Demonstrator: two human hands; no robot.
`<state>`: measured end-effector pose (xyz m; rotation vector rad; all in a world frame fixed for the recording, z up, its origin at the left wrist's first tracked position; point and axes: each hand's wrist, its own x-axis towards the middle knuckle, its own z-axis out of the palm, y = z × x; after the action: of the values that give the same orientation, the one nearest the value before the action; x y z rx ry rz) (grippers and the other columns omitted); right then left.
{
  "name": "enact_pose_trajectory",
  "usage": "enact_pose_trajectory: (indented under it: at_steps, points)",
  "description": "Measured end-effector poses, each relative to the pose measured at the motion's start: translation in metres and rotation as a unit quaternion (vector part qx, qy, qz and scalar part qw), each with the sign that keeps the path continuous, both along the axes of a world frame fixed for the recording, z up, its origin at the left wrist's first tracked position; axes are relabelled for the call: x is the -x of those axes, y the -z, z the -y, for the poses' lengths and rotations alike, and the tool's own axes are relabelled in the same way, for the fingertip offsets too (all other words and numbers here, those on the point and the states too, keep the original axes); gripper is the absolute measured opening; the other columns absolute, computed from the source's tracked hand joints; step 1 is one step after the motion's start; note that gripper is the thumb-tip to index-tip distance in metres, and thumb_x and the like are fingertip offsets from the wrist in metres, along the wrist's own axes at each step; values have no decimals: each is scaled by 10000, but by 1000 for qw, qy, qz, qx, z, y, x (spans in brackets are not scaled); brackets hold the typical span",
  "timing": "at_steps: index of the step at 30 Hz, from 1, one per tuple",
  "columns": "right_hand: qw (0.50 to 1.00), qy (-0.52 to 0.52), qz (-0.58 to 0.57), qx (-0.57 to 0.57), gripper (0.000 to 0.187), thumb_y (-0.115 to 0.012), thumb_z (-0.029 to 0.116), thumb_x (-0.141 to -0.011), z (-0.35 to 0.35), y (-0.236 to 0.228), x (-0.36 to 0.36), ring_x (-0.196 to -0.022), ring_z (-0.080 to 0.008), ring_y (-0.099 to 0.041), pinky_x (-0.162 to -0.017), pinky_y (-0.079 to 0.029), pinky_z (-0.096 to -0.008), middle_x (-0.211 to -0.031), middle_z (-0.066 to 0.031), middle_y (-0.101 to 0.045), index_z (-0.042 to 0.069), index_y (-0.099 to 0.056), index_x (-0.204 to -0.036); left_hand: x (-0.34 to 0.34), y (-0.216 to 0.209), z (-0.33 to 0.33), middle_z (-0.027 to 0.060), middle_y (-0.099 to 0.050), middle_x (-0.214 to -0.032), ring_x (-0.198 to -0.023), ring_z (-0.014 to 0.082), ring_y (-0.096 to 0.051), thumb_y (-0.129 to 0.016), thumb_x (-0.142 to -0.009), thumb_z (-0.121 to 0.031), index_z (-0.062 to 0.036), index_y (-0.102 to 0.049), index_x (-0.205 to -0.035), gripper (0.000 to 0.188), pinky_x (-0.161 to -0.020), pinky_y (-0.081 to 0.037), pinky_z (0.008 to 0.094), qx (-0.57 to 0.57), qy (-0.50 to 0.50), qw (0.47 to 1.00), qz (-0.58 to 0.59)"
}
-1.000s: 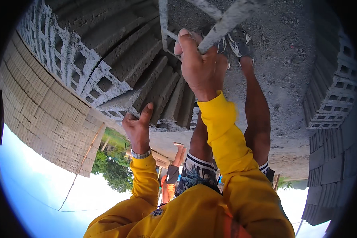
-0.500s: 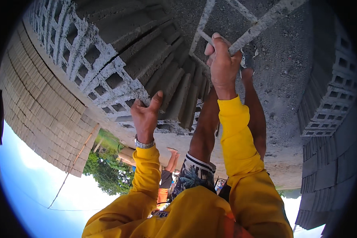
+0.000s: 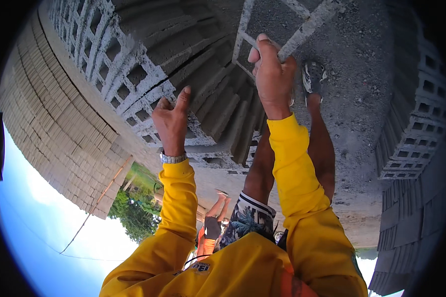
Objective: The person carries a concrete block and places it onto a stack by hand. Then, the person walks to another pile and organizes and stacks concrete blocks using a metal tool and their hands.
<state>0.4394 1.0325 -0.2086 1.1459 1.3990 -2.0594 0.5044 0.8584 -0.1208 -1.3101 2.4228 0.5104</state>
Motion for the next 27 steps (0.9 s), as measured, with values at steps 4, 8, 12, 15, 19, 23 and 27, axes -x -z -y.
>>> enact_pose_trajectory:
  at_steps: [4, 8, 12, 15, 19, 23, 27]
  points:
    - [1000, 6, -7, 2, 398, -606, 377, -880, 3, 7, 14, -502, -59, -429, -523, -343, -238, -537, 39, -486, 72, -592, -623, -4, 7, -4, -7, -380, -570, -577, 108, -312, -798, -779, -330, -11, -389, -584, 555, -476, -258, 334, -57, -51, 994, -74]
    - [997, 9, -47, 64, 390, -600, 348, -893, 8, -2, 28, -500, -39, -412, -499, -316, -224, -536, 44, -481, 70, -579, -619, -12, -13, 1, -69, -363, -587, -578, 64, -281, -802, -797, -211, -85, -363, -571, 510, -489, -221, 272, -72, -113, 986, -95]
    - [992, 35, -115, 25, 358, -608, 334, -887, 17, -10, 54, -435, -59, -337, -481, -327, -246, -511, 34, -433, 64, -585, -653, -33, -21, 15, -94, -299, -603, -593, 42, -247, -813, -788, -134, -129, -293, -582, 559, -513, -185, 248, -79, -77, 987, -119]
    - [994, 23, -104, -9, 373, -586, 333, -902, 37, -1, 51, -451, -60, -364, -489, -333, -248, -521, 31, -445, 53, -585, -656, -34, -22, 21, -94, -292, -610, -602, 46, -245, -813, -787, -122, -127, -294, -581, 559, -519, -192, 251, -96, -103, 982, -129]
    - [987, -125, -92, -47, 380, -596, 325, -901, 71, 78, -13, -502, -80, -425, -513, -326, -253, -558, 38, -487, 51, -590, -637, -32, -17, 9, -91, -299, -621, -610, 54, -253, -813, -787, -119, -120, -302, -591, 547, -527, -204, 253, -121, -143, 975, -120]
    - [990, -111, -85, -4, 379, -591, 340, -897, 61, 64, -3, -488, -60, -394, -499, -305, -237, -559, 37, -481, 53, -591, -650, -33, -19, 17, -81, -326, -645, -622, 60, -277, -813, -783, -112, -103, -322, -593, 527, -527, -228, 262, -104, -122, 980, -117]
    - [996, -6, -60, 60, 382, -572, 316, -897, 49, 28, 37, -537, -67, -427, -541, -325, -268, -572, 36, -492, 52, -562, -621, -27, -21, 18, -63, -341, -651, -627, 69, -297, -819, -772, -116, -89, -331, -583, 524, -537, -244, 265, -87, -114, 983, -113]
